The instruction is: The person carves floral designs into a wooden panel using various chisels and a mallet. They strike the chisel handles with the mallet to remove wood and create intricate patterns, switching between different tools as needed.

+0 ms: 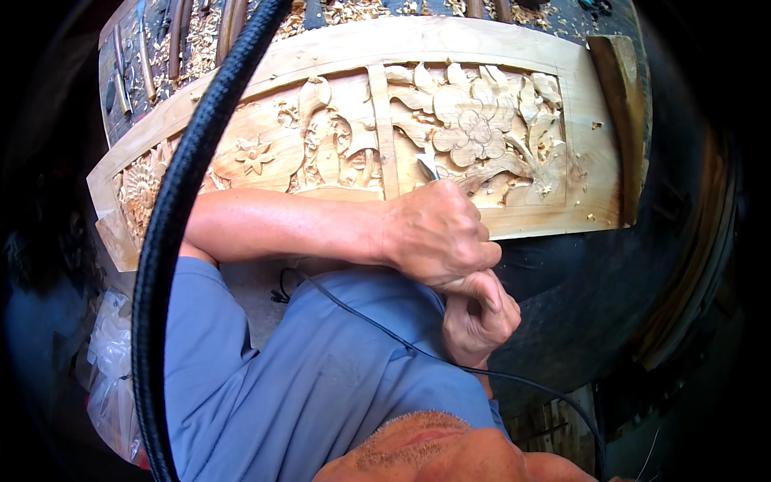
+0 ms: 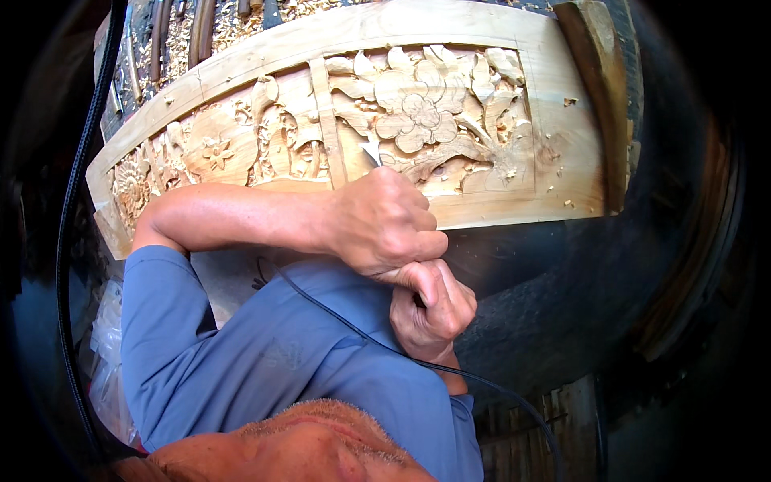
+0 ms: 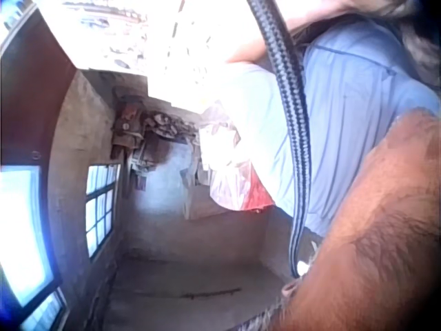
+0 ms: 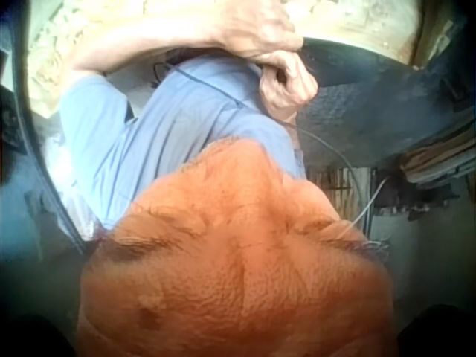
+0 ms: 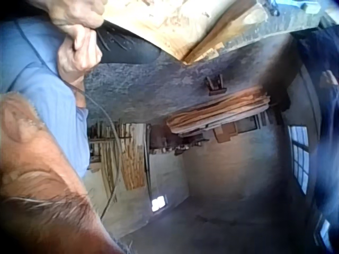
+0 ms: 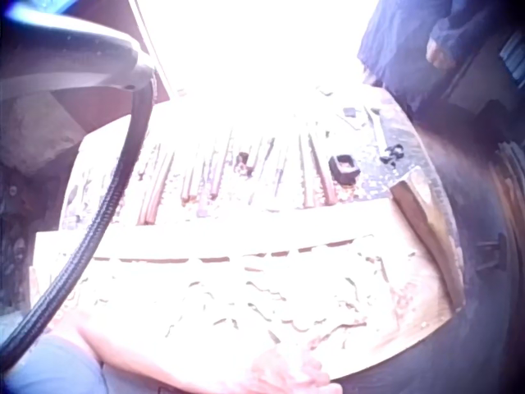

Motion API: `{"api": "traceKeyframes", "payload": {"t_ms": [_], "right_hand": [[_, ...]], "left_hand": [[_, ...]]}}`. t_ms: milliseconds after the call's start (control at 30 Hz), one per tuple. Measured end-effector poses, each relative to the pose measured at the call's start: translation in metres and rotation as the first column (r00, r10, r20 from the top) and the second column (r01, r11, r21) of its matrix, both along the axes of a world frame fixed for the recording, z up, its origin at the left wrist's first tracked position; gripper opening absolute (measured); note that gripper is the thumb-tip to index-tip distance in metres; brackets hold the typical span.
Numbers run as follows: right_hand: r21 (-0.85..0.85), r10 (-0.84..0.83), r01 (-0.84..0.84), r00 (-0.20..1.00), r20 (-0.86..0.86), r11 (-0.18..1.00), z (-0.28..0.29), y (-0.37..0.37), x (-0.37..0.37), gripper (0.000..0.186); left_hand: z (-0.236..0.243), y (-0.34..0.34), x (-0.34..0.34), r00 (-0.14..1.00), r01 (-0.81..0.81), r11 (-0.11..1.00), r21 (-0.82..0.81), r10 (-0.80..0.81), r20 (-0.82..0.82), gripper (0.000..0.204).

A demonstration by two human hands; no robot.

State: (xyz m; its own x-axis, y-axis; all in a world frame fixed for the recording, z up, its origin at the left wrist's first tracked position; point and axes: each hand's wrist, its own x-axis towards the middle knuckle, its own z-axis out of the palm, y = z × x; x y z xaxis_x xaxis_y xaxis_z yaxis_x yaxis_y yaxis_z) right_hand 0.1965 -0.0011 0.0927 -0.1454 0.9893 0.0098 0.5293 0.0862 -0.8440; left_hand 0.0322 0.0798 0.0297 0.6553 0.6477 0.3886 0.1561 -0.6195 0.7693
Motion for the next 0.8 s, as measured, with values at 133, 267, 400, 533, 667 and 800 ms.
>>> {"api": "traceKeyframes", "payload": {"t_ms": [133, 267, 400, 533, 667, 800], "right_hand": [[0.003, -0.015, 0.015, 1.000, 0.007, 1.000, 0.003, 0.002, -0.001, 0.015], [-0.019, -0.047, 0.048, 0.998, 0.042, 0.999, 0.009, 0.003, -0.006, 0.021], [-0.017, -0.062, 0.061, 0.998, -0.012, 0.998, -0.010, -0.007, -0.003, 0.018], [0.062, -0.055, 0.053, 0.998, 0.021, 0.997, -0.012, -0.001, -0.007, 0.017], [0.063, -0.032, 0.030, 0.999, 0.025, 0.998, -0.009, 0.001, -0.007, 0.016], [0.021, 0.002, -0.003, 0.999, 0.044, 1.000, 0.005, 0.007, -0.003, 0.012]], "left_hand": [[0.002, 0.002, 0.004, 1.000, -0.011, 1.000, -0.008, 0.011, 0.012, 0.064], [0.003, 0.006, 0.004, 1.000, -0.006, 0.999, -0.033, 0.006, 0.021, 0.064], [0.000, -0.002, 0.003, 0.997, -0.046, 0.999, -0.007, 0.046, -0.059, 0.064], [0.002, 0.008, 0.001, 0.993, -0.104, 0.995, -0.003, 0.104, -0.059, 0.066], [0.001, 0.008, -0.001, 0.994, -0.104, 0.994, 0.020, 0.104, -0.025, 0.067], [0.001, 0.007, 0.002, 0.997, -0.060, 0.998, 0.003, 0.060, 0.048, 0.070]]}}
